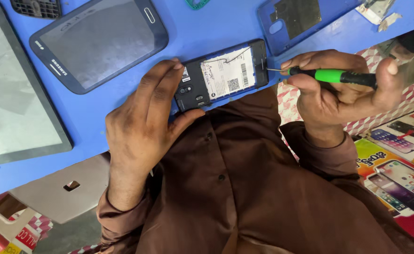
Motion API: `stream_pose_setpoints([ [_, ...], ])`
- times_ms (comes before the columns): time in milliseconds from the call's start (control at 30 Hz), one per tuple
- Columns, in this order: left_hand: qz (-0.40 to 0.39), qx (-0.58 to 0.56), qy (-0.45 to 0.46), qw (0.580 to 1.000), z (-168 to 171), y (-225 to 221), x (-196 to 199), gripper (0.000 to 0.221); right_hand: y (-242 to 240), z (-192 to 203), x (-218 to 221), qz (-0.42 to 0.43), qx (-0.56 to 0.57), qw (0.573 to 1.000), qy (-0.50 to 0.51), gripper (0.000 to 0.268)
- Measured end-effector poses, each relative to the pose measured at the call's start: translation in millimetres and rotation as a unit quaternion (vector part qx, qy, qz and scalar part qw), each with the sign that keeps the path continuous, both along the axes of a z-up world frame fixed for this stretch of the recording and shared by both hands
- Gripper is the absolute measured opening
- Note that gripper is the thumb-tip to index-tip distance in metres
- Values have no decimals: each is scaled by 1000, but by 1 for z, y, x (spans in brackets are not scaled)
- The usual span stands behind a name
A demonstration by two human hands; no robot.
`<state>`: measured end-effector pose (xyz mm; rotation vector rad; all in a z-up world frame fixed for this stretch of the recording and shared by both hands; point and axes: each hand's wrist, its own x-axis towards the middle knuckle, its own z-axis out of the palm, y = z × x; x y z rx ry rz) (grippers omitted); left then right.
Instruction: The person uses a screwdriver to repeatedly pry at the seam of a smartphone's back cover. The person holds the phone steady with one hand while working the tool along the edges to loosen the casing.
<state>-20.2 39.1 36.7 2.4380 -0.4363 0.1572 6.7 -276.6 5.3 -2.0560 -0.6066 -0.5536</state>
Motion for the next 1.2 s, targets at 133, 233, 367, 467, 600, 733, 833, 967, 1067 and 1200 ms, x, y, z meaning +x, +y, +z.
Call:
stream_pose_setpoints([
  [133, -1, 0, -1, 1000, -1, 1, 0, 67, 5, -1, -4, -14, 11, 1000, 15, 88],
  [233, -1, 2, -6, 1000, -1, 1, -1, 67, 6, 1, -4, 0, 13, 1000, 13, 89],
  [367, -4, -2, -12, 1000, 0, 1, 0, 67, 7, 7, -3, 24, 12, 1000, 13, 90],
  [467, -8, -6, -14, 1000, 2, 2, 0, 66, 10, 12, -3, 36, -3, 999, 1, 92],
  [600, -11, -8, -9, 1000, 3, 2, 0, 66, 16, 18, -3, 43, -4, 999, -3, 95],
  [733, -6, -12, 3, 1000, 4, 2, -1, 66, 19, 24, 1, 43, -46, 998, -25, 99],
  [833, -4, -13, -2, 1000, 4, 2, 0, 66, 24, 29, -2, 20, -77, 997, -21, 97],
  [967, -4, -7, -5, 1000, 4, 2, -1, 66, 30, 32, -4, 2, -79, 997, 1, 87],
  [1067, -5, -12, 0, 1000, 4, 2, -2, 66, 31, 35, -4, 20, -96, 995, -5, 78],
  [1200, -6, -13, 4, 1000, 4, 3, -3, 65, 33, 35, -4, 47, -44, 997, 35, 75],
])
